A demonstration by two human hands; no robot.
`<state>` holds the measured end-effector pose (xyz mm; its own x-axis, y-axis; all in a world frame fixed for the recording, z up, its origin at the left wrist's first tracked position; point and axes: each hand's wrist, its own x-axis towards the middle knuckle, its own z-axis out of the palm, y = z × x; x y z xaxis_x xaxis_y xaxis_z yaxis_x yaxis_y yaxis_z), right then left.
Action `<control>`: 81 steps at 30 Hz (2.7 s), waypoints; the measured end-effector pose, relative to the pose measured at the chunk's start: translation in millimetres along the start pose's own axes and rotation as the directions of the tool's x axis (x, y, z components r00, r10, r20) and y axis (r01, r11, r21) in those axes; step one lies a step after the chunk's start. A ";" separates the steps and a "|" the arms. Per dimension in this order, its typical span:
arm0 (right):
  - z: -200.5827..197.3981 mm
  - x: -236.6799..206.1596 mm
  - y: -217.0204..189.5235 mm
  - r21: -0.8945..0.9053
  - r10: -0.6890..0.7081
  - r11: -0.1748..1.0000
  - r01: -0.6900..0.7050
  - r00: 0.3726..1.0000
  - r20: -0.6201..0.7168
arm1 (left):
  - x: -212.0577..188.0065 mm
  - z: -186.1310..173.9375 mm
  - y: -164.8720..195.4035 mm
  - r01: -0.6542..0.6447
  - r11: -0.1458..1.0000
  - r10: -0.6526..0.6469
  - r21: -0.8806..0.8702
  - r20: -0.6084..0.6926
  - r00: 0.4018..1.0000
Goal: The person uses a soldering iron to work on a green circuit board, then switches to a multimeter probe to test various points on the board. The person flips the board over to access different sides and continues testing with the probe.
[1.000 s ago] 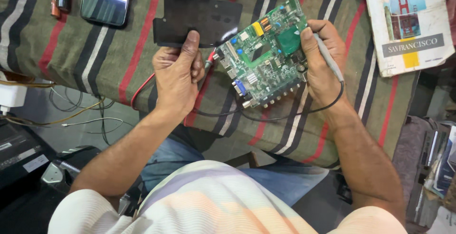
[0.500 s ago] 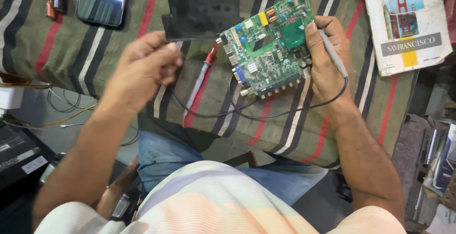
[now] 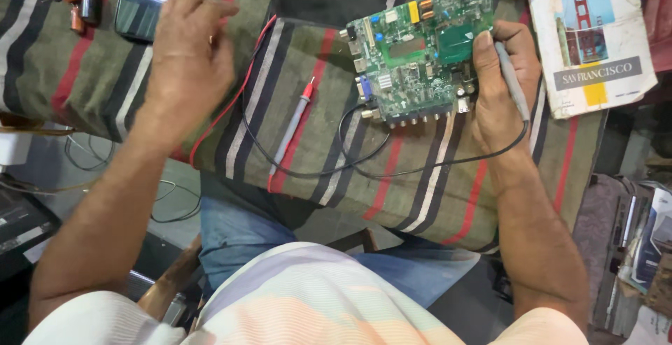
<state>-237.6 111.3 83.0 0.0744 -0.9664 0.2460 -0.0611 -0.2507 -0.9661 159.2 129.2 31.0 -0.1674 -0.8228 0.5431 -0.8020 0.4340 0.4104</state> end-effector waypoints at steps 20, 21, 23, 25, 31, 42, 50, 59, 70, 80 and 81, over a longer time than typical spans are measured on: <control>9.3 -9.1 -6.5 -0.077 0.055 0.996 -0.055 0.998 -0.003 | 67.1 64.9 131.7 -0.183 0.944 0.142 -0.273 -0.165 0.976; 9.4 -9.4 -5.0 -0.070 0.060 0.996 -0.060 0.998 0.001 | 67.1 67.0 131.0 -0.180 0.949 0.141 -0.260 -0.160 0.977; 8.3 -6.8 -1.5 -0.080 0.102 0.992 -0.101 0.995 0.009 | 67.4 73.5 128.6 -0.177 0.957 0.147 -0.229 -0.143 0.979; 4.7 -1.7 1.0 -0.119 0.185 0.976 -0.182 0.983 0.008 | 66.7 81.7 125.1 -0.161 0.964 0.141 -0.211 -0.105 0.984; -11.5 4.6 -5.8 -0.725 0.059 0.688 -0.011 0.997 0.040 | 60.6 105.5 109.3 -0.154 0.961 0.166 -0.231 0.033 0.986; 1.0 23.6 19.5 -0.177 0.056 0.984 -0.009 0.963 0.262 | 53.8 128.3 96.4 -0.146 0.975 0.158 -0.165 0.064 0.985; 15.3 53.5 55.3 -0.177 0.197 0.970 -0.164 0.963 0.185 | 54.1 130.3 92.5 -0.139 0.977 0.149 -0.160 0.050 0.988; 38.1 69.1 56.8 -0.378 0.219 0.913 -0.155 0.966 0.134 | 54.8 134.3 88.5 -0.110 0.976 0.121 -0.185 0.045 0.992; 31.0 93.9 79.3 -0.330 0.494 0.838 -0.435 0.861 0.119 | 55.0 142.0 90.8 -0.076 0.987 0.090 -0.145 0.093 0.992; 18.8 93.9 84.7 -0.143 0.546 0.837 -0.528 0.823 0.154 | 55.6 139.2 93.1 -0.111 0.979 0.122 -0.171 0.054 0.991; 19.2 93.8 83.4 -0.150 0.542 0.839 -0.523 0.826 0.154 | 55.8 139.3 93.2 -0.115 0.978 0.125 -0.172 0.047 0.991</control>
<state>-216.6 0.8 24.1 0.1819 -0.9253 -0.3326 -0.2399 0.2863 -0.9276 -4.8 72.7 -2.5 -0.2930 -0.7786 0.5550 -0.6666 0.5824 0.4651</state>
